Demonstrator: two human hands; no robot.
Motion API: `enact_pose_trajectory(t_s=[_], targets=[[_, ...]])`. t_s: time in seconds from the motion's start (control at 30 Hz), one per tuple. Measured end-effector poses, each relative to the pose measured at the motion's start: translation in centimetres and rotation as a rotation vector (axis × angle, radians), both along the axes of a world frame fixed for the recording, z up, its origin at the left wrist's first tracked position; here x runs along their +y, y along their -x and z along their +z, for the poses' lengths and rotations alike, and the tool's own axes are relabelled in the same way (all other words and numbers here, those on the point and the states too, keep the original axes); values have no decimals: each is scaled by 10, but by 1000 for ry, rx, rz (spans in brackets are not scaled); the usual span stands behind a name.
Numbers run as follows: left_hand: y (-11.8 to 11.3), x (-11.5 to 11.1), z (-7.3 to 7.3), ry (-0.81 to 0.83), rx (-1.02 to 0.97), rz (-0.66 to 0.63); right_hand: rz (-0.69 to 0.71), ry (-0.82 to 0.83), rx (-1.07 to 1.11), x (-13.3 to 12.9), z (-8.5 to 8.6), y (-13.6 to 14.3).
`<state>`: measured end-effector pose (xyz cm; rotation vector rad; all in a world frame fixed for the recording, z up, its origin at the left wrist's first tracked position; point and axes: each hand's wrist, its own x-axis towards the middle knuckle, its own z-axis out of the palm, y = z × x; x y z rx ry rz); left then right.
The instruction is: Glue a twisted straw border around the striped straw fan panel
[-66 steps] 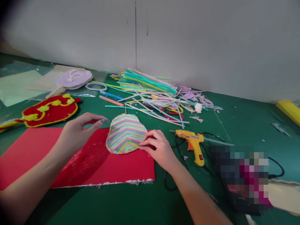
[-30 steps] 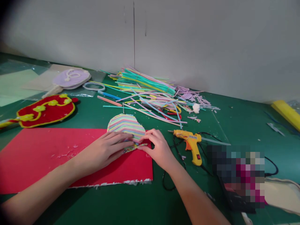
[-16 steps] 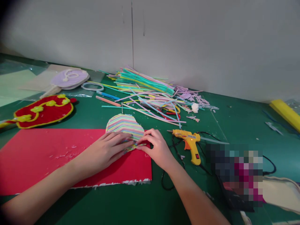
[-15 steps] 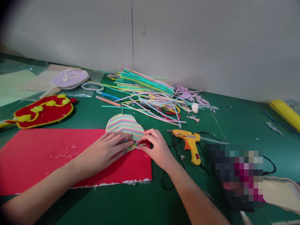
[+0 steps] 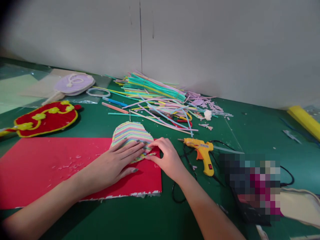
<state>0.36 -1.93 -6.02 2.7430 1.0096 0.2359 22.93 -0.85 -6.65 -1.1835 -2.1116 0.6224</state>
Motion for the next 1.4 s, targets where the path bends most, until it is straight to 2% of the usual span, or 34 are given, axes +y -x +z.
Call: enact_pose_trajectory(t_s=[0.87, 1.03, 1.2, 1.4], targets=[[5, 4, -5, -50, -53, -37, 48, -80, 26, 5, -3, -8], [4, -2, 0, -76, 13, -6, 44, -80, 27, 5, -3, -8], [-5, -15, -1, -153, -32, 78, 42, -82, 13, 5, -3, -8], [-11, -20, -1, -51, -1, 30, 23, -107, -2, 5, -3, -9]])
